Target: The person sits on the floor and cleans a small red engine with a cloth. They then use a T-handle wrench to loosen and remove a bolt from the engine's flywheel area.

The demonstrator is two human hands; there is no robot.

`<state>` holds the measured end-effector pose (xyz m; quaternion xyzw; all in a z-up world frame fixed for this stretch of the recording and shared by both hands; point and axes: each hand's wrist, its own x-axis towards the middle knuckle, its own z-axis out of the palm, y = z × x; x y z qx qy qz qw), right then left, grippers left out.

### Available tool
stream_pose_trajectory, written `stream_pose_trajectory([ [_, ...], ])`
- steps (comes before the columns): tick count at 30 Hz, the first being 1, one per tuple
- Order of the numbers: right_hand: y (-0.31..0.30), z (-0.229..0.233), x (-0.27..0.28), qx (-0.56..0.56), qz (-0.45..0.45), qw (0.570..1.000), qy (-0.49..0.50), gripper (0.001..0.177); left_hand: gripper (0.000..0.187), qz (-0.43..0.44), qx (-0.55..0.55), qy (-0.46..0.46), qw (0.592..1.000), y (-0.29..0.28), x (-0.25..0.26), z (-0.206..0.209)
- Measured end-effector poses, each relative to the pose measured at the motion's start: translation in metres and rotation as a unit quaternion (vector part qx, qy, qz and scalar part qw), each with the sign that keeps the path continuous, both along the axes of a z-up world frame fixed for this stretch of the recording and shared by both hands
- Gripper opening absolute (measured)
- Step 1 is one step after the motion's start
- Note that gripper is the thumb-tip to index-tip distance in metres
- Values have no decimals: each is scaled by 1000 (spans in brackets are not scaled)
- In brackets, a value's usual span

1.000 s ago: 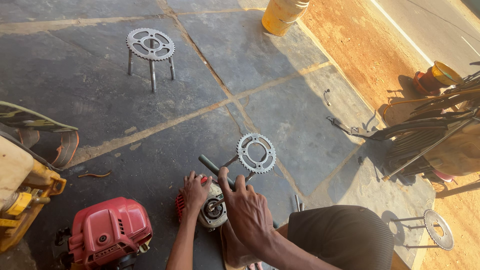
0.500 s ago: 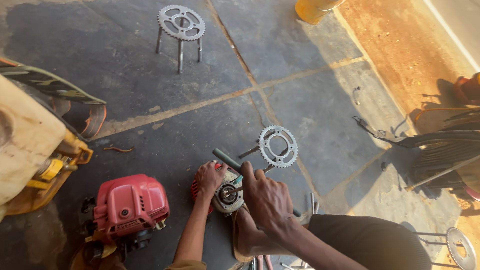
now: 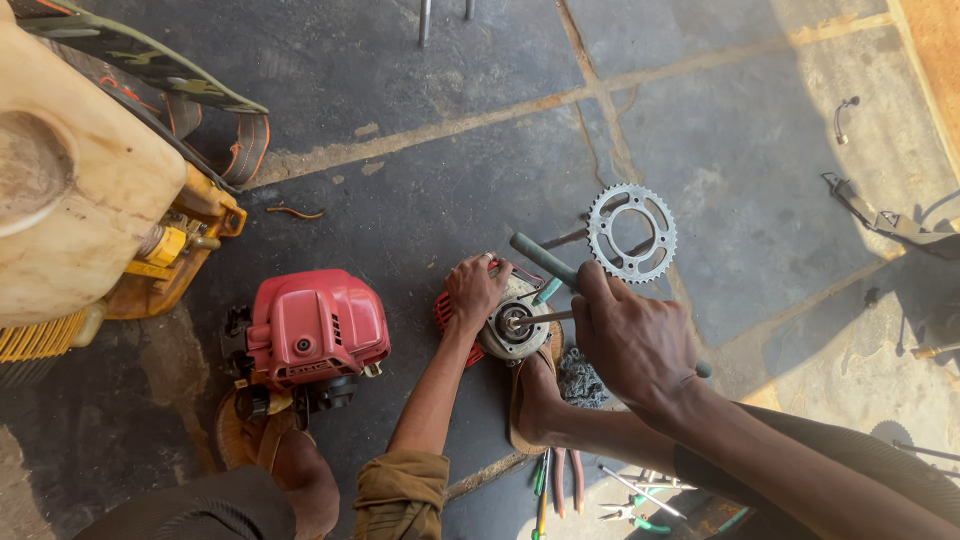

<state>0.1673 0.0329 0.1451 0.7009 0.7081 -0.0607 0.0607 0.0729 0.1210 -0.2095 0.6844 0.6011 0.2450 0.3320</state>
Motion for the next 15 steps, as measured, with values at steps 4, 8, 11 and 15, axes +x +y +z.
stream_pose_trajectory([
  [4, 6, 7, 5, 25, 34, 999, -4, 16, 37, -1, 18, 9, 1000, 0, 1, 0],
  [8, 8, 0, 20, 18, 58, 998, -4, 16, 36, -3, -9, 3, 1000, -1, -2, 3],
  [11, 3, -16, 42, 29, 72, 997, 1, 17, 35, 2, -4, -5, 1000, -3, -2, 3],
  [15, 16, -7, 46, 62, 103, 993, 12, 16, 34, 11, 35, -20, 999, -4, -1, 1],
])
